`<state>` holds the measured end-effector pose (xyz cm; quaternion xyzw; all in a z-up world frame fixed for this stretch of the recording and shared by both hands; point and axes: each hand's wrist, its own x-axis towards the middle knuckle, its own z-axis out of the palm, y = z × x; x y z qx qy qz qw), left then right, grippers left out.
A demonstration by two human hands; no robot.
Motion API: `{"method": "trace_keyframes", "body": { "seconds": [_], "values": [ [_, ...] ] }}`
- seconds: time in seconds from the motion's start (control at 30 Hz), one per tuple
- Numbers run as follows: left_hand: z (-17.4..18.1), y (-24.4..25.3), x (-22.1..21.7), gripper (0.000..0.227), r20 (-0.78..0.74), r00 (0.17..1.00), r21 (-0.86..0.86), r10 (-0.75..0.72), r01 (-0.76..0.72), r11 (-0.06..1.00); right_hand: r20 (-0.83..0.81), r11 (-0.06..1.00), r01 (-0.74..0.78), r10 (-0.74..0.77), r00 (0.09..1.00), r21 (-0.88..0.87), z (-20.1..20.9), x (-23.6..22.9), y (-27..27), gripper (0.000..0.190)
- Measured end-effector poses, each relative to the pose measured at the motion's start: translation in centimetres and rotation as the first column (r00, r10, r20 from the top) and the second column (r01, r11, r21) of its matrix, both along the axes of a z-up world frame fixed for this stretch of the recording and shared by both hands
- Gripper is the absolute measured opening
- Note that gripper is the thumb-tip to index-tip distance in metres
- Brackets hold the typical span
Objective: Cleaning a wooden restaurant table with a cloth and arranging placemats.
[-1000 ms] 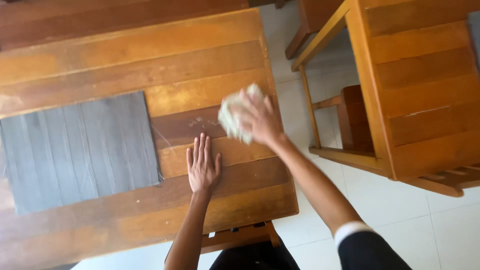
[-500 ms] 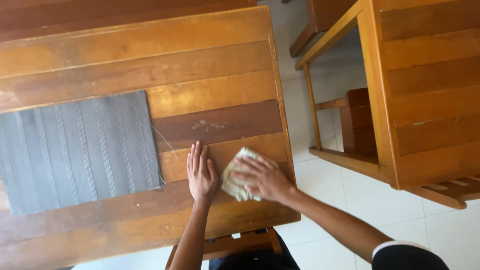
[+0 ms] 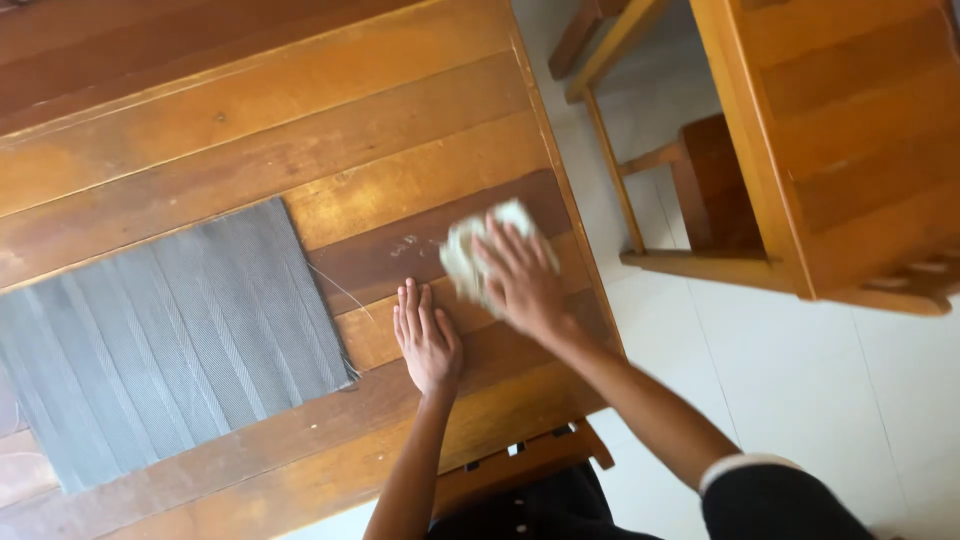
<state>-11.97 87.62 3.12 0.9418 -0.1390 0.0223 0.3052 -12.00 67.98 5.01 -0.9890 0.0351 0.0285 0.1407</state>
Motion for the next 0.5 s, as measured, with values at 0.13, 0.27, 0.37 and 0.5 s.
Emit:
{"method": "trace_keyframes", "body": {
  "seconds": [0.13, 0.27, 0.37, 0.5],
  "values": [
    [0.2, -0.2, 1.0, 0.043, -0.01, 1.0, -0.026, 0.01, -0.01, 1.0, -0.135, 0.993, -0.101, 0.109, 0.985, 0.066, 1.5, -10.9, 4.9, 0.065],
    [0.4, 0.1, 0.7, 0.043, -0.016, 1.0, -0.077, 0.006, -0.007, 0.997, -0.088, 0.994, -0.102, 0.105, 0.991, 0.039, 1.6, -10.8, 4.6, 0.059],
    [0.1, 0.1, 0.8, 0.043, -0.015, 1.0, -0.087, 0.018, -0.019, 0.996, -0.111, 0.999, -0.019, 0.015, 0.994, -0.029, -0.6, -5.2, 2.1, 0.057],
    [0.7, 0.3, 0.5, 0.041, 0.028, 1.0, -0.056, 0.01, -0.008, 0.998, 0.044, 0.983, 0.145, -0.14, 0.989, -0.115, -1.9, 6.9, -2.9, 0.059]
  ]
}}
